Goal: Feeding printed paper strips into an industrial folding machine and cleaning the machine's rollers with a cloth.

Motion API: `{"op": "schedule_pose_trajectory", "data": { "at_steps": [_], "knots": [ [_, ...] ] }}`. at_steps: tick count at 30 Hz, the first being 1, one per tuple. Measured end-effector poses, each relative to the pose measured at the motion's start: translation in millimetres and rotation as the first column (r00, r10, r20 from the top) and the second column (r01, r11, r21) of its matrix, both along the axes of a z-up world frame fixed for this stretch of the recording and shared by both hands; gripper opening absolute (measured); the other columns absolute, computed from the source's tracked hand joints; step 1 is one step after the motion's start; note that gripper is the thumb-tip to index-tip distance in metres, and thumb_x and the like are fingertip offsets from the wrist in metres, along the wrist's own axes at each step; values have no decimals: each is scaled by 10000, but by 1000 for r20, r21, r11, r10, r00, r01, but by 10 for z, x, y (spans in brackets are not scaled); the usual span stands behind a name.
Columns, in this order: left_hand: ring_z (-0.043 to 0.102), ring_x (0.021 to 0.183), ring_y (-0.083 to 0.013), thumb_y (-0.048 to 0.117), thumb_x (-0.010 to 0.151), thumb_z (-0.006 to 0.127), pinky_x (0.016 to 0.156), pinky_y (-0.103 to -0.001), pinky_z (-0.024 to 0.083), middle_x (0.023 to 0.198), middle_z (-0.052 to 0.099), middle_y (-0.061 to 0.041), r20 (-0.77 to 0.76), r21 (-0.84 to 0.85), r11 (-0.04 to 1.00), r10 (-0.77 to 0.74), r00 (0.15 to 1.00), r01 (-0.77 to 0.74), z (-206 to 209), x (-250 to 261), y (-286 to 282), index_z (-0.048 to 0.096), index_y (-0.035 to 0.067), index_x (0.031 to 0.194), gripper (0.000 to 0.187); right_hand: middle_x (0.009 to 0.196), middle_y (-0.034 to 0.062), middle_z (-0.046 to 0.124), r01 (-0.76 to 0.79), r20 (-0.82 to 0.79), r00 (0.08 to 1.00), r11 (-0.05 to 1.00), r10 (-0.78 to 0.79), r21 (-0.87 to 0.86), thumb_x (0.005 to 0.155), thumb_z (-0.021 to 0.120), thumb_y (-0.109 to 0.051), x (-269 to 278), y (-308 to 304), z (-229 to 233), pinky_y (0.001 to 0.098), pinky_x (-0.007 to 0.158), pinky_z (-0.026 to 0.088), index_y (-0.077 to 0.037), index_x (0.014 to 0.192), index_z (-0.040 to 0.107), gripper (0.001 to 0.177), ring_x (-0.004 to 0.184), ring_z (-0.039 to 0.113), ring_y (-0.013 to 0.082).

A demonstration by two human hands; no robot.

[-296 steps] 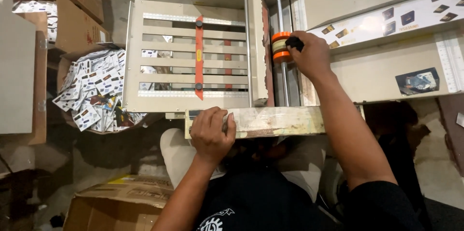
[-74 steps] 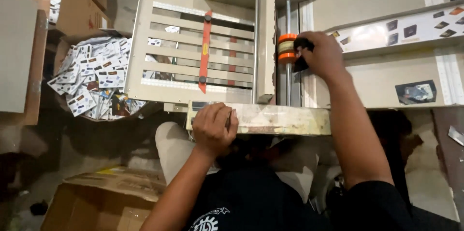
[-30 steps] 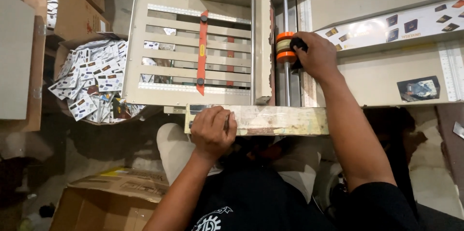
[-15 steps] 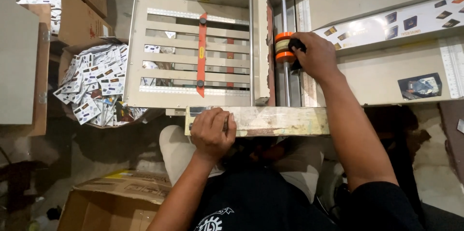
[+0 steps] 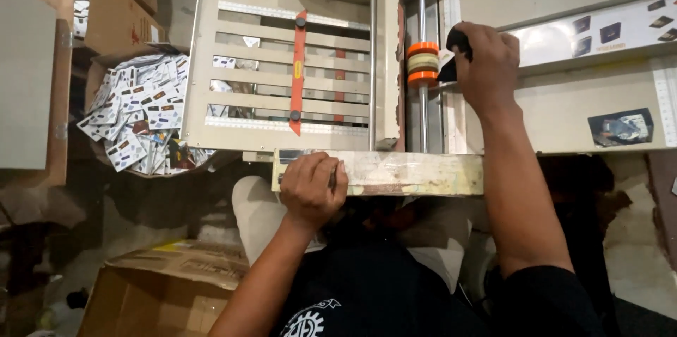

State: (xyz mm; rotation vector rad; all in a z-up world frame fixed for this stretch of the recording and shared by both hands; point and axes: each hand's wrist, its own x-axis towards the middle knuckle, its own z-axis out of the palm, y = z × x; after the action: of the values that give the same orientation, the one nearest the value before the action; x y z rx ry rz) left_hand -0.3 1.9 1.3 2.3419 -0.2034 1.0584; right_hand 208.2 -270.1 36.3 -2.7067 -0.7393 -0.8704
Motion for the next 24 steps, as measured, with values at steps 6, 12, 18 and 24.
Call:
{"op": "schedule_pose_trajectory", "data": {
  "at_steps": [6,12,18,24],
  "knots": [
    [662,784,-274,78,820,757,743,-390,540,947,703,-102,-7,29,999,18,1000,-17,-46,15,-3,701,42,910,112,1167,245,692,-58,-199,964,870,176,490,938,667,133,-2,-19,84,435,862,593,-62,1357,529,483,1000,709,359],
    [618,737,-244,69,833,758,683,-360,519,933,681,-96,-139,-203,977,-94,986,64,200,-64,-3,658,27,988,189,1224,198,575,92,-364,582,387,727,918,907,661,-166,-516,-91,417,312,792,631,-123,1300,517,421,972,658,273],
    [644,851,-228,223,915,710,813,-341,534,1012,676,-99,-147,-643,624,-669,728,444,405,-362,-183,608,29,1168,335,1219,153,665,-59,-428,203,447,881,892,847,726,-148,-1658,255,470,351,830,558,-103,1150,663,313,954,678,236],
    [650,782,-139,61,901,728,747,-264,555,945,728,-73,-261,-833,527,-642,721,168,228,-528,-385,678,-4,1084,201,1123,108,717,16,-441,713,616,546,788,760,715,35,-2199,442,77,315,851,568,-21,1182,668,429,936,700,236]
  ]
}}
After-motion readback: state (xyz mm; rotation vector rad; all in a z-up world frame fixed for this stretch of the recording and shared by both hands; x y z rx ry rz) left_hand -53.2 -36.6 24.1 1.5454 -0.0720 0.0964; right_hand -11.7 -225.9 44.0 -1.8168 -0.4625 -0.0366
